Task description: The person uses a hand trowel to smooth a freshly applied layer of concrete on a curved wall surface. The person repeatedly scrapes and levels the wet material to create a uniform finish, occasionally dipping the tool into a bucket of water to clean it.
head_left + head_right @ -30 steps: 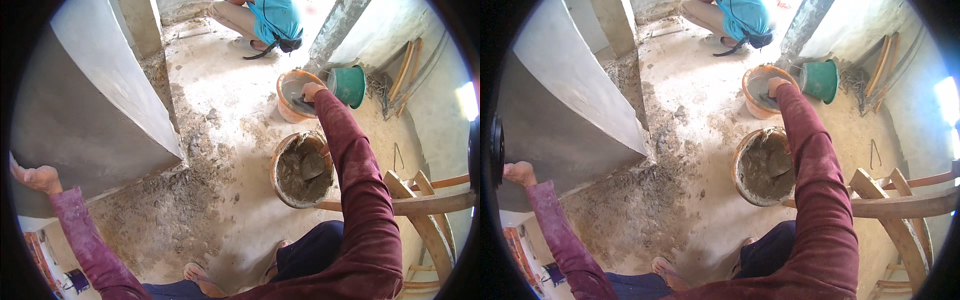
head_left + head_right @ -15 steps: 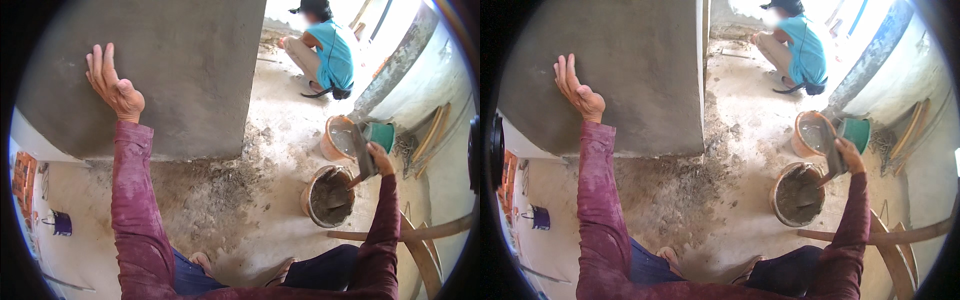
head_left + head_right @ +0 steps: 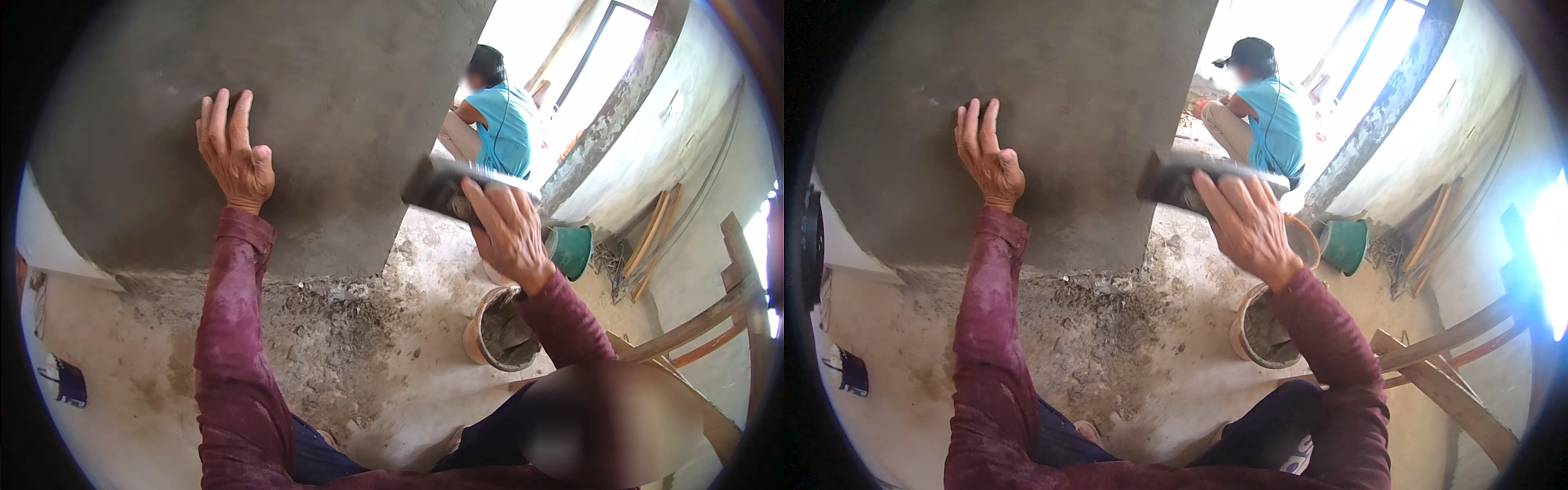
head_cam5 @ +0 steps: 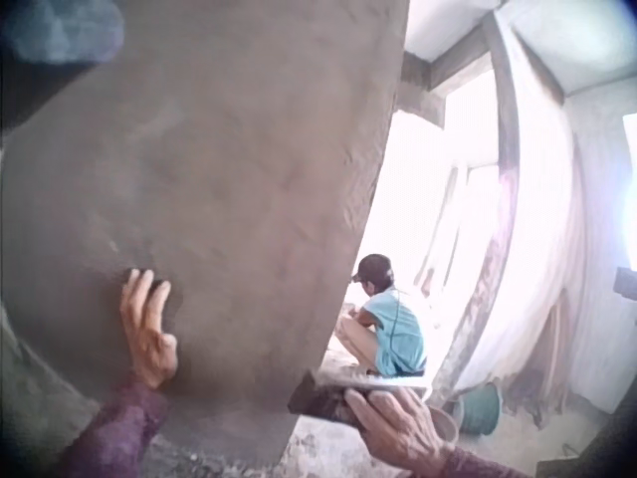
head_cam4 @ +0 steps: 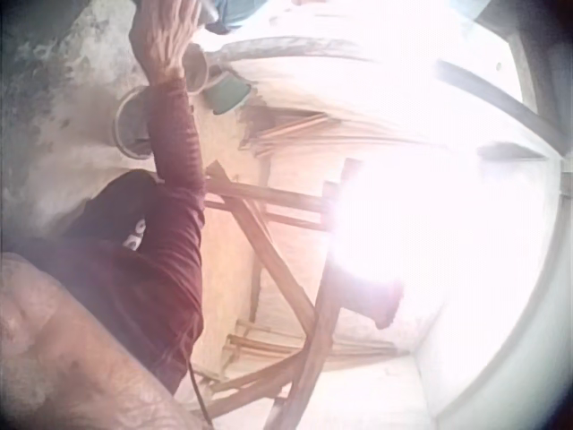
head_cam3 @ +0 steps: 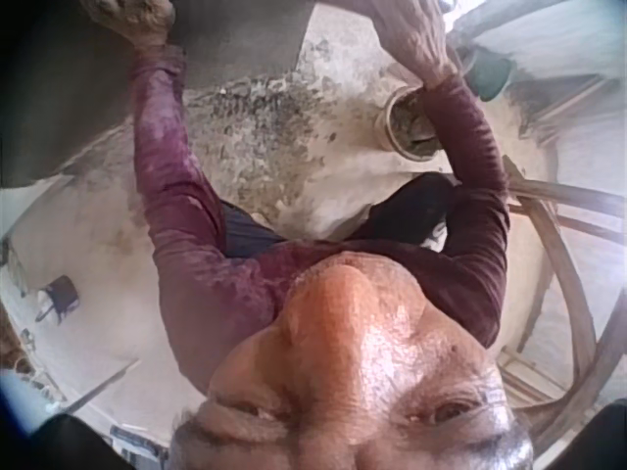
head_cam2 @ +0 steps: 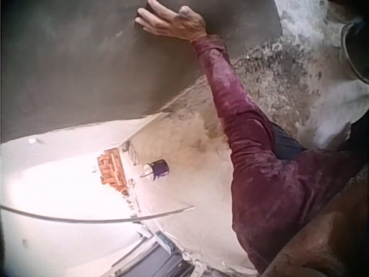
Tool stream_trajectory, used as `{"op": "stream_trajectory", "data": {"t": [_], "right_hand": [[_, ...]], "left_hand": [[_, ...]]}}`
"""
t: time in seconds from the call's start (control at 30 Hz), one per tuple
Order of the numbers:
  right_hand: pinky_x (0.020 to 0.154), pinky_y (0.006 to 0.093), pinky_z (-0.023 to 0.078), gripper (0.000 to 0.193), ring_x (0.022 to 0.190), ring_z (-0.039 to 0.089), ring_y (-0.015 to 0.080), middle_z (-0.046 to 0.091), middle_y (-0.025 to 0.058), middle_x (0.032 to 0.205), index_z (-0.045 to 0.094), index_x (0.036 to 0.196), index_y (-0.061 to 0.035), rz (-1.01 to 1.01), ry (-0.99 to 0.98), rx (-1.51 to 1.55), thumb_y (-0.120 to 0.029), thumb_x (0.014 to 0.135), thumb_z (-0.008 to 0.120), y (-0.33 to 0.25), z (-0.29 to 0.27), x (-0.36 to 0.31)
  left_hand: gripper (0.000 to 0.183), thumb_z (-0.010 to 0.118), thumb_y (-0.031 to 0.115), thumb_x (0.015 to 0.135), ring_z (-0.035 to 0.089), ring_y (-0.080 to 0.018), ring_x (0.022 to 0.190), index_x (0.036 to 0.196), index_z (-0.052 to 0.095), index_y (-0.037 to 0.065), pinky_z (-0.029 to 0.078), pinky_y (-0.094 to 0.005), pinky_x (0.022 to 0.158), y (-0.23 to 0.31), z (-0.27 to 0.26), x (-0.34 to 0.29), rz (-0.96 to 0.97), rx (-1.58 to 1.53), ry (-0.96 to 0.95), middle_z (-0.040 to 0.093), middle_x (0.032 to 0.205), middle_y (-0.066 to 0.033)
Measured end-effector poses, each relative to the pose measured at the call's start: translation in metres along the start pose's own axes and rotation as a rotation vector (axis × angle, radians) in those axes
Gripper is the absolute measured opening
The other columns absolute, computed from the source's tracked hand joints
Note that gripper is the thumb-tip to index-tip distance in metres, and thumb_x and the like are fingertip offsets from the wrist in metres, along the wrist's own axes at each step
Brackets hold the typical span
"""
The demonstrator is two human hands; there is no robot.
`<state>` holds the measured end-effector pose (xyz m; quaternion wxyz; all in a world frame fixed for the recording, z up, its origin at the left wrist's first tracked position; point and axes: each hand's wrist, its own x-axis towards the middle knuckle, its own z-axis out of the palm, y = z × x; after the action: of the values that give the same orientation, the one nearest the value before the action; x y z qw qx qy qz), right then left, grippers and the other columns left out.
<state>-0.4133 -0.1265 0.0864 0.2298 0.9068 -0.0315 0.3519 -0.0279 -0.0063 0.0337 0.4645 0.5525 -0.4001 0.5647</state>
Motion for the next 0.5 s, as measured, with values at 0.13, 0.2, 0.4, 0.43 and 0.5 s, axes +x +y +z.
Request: {"op": "stream_trajectory", "data": {"t": [0.13,0.2,0.4,0.43,0.5], "right_hand": [[0.079,0.0432,0.05,0.069,0.09,0.058,0.0307,0.057,0.012,0.102,0.062,0.135,-0.0042,0.024,0.189,-0.059,0.003,0.068,0.073,0.019,0.018,0.075],[0.078,0.0426,0.049,0.067,0.088,0.057,0.0295,0.056,0.0107,0.099,0.062,0.135,-0.0058,0.022,0.214,-0.067,0.004,0.07,0.071,0.021,0.027,0.086],[0.084,0.0375,0.051,0.05,0.103,0.057,0.0221,0.057,0.004,0.106,0.062,0.133,-0.0095,-0.248,-0.315,0.04,-0.012,0.084,0.066,-0.045,0.097,-0.008],[0.082,0.0388,0.051,0.048,0.097,0.058,0.0222,0.056,0.0046,0.101,0.062,0.132,-0.0078,-0.195,-0.347,0.164,-0.013,0.084,0.065,-0.055,0.086,-0.009],[0.077,0.0393,0.051,0.048,0.092,0.058,0.023,0.055,0.006,0.097,0.061,0.131,-0.0065,-0.118,-0.23,0.052,-0.01,0.083,0.066,-0.045,0.054,0.013]], "left_hand": [[0.079,0.01,0.064,0.105,0.029,-0.0343,0.151,0.148,0.055,0.015,0.019,-0.0554,0.123,-0.003,0.0,-0.002,-0.048,-0.037,-0.012,0.042,0.158,-0.0085],[0.08,0.009,0.065,0.105,0.029,-0.0341,0.151,0.147,0.056,0.015,0.019,-0.0559,0.123,-0.002,0.001,-0.001,-0.054,-0.047,-0.013,0.042,0.158,-0.0085],[0.084,0.007,0.068,0.103,0.031,-0.0343,0.15,0.147,0.056,0.015,0.02,-0.0561,0.123,0.002,0.004,-0.001,-0.062,-0.05,-0.002,0.042,0.158,-0.0091],[0.084,0.007,0.068,0.103,0.031,-0.0344,0.15,0.146,0.056,0.015,0.019,-0.0559,0.123,0.001,0.005,-0.004,-0.059,-0.05,0.003,0.043,0.158,-0.0092],[0.084,0.007,0.067,0.103,0.031,-0.0343,0.15,0.146,0.056,0.014,0.019,-0.0555,0.123,-0.001,0.003,-0.006,-0.05,-0.033,0.002,0.043,0.158,-0.0093]]}}
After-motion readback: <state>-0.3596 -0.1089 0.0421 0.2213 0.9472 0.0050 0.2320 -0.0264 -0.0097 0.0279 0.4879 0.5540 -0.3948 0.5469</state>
